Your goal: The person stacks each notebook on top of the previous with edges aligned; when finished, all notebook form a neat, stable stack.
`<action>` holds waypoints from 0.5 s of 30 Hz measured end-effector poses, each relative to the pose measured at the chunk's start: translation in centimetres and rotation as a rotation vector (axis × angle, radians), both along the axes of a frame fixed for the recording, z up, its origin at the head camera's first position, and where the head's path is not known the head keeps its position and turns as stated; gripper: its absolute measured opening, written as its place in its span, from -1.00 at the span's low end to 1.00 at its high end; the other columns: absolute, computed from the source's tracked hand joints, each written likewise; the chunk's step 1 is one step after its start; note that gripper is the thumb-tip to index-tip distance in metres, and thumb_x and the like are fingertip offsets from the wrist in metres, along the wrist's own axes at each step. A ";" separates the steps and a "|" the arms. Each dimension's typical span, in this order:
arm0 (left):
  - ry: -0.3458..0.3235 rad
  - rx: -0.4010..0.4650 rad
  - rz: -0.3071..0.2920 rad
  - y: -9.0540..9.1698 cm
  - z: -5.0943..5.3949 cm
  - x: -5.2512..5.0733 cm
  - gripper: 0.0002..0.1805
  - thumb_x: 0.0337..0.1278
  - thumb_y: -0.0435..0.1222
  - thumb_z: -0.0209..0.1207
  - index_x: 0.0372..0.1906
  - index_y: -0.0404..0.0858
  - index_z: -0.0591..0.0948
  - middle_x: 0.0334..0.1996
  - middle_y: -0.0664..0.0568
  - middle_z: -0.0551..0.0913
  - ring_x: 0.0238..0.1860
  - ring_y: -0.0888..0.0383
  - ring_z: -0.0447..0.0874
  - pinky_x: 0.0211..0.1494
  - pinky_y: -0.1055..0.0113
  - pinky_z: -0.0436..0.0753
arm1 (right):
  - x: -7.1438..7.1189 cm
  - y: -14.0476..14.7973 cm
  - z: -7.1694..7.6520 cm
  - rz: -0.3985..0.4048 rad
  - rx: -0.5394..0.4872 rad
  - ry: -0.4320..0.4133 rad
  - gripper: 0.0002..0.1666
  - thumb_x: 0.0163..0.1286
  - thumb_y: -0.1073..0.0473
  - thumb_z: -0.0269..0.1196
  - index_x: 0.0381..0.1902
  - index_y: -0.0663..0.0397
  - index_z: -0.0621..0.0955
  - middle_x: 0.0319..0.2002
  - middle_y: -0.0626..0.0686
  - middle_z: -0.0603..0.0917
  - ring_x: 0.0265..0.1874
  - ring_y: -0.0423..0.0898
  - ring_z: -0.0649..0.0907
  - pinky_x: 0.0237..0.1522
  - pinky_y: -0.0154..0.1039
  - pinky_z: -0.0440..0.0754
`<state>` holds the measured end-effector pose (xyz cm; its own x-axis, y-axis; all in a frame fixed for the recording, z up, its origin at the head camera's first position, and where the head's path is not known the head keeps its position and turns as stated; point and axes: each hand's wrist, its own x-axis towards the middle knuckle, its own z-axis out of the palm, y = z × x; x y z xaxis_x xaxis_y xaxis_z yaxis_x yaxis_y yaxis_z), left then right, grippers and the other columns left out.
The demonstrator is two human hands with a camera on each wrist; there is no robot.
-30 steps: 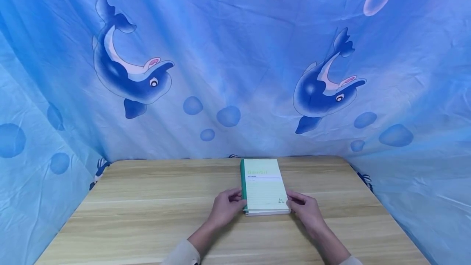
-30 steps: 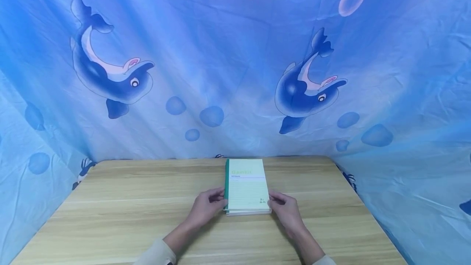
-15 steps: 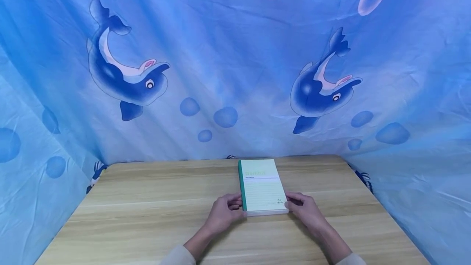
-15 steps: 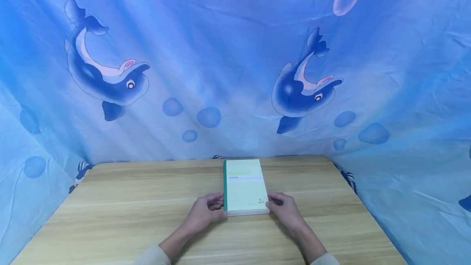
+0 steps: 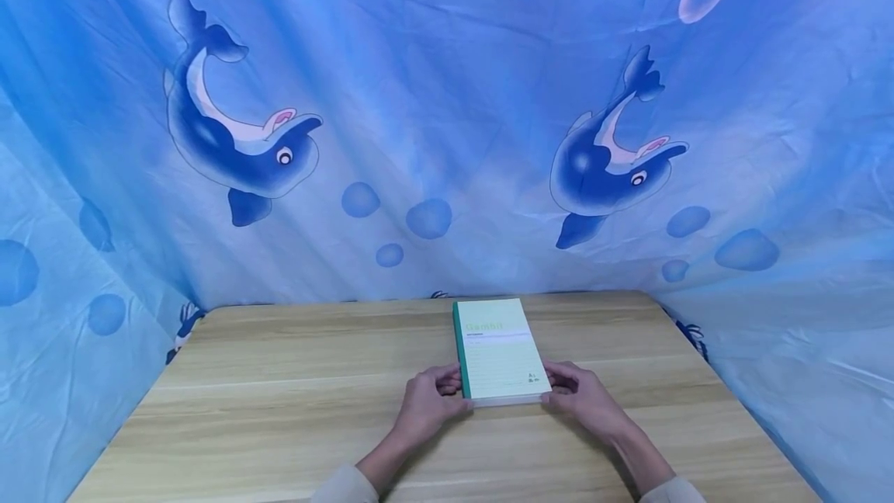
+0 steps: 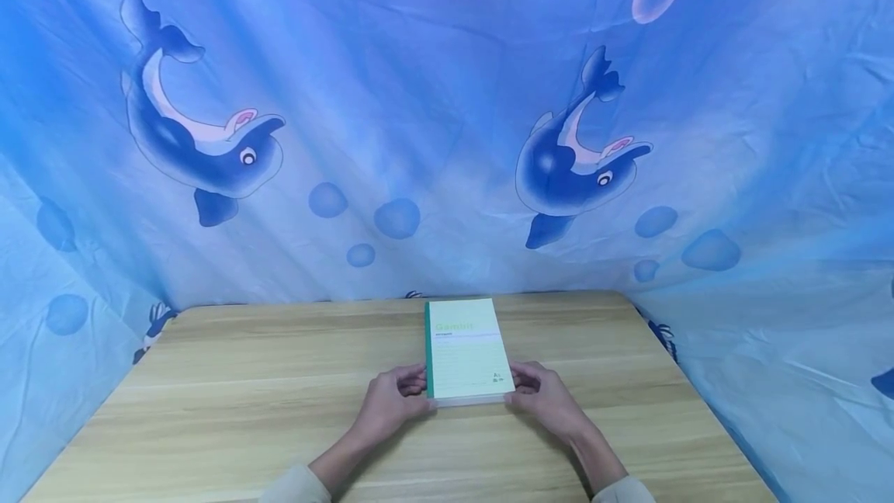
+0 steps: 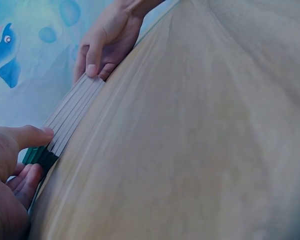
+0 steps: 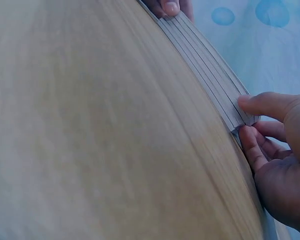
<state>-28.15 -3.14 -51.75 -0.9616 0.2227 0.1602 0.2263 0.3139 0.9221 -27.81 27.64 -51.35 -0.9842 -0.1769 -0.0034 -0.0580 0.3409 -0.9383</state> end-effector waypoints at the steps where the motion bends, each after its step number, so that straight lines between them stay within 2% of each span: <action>1: 0.000 0.003 0.002 0.1 0.0 0.0 -0.23 -0.19 -0.37 0.58 0.24 -0.51 0.58 -0.12 -0.10 0.75 -0.07 0.09 0.74 0.04 0.41 0.76 | 0.0 0.0 0.0 -0.005 0.004 0.003 -0.16 0.18 0.30 0.47 0.41 0.33 0.46 0.12 0.21 0.62 0.10 -0.03 0.61 0.08 -0.50 0.66; 6: 0.007 -0.014 0.019 0.3 -0.1 -0.1 -0.23 -0.21 -0.37 0.59 0.23 -0.50 0.58 -0.11 -0.10 0.74 -0.07 0.10 0.73 0.03 0.43 0.76 | -0.1 0.0 -0.2 -0.009 0.013 0.007 -0.17 0.19 0.28 0.48 0.41 0.34 0.46 0.12 0.20 0.62 0.09 -0.04 0.61 0.06 -0.48 0.67; 15: 0.002 -0.032 0.041 0.5 0.0 0.0 -0.22 -0.20 -0.36 0.60 0.24 -0.49 0.58 -0.07 -0.12 0.72 -0.04 0.05 0.72 0.06 0.35 0.76 | -0.2 -0.3 -0.2 -0.018 0.032 0.022 -0.13 0.17 0.27 0.50 0.41 0.37 0.44 0.12 0.21 0.62 0.04 -0.08 0.62 0.01 -0.45 0.68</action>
<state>-28.15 -2.64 -51.75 -0.9698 0.1877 0.1556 0.2143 0.3523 0.9110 -28.01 27.38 -51.53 -0.9871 -0.1594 0.0131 -0.0723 0.3722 -0.9253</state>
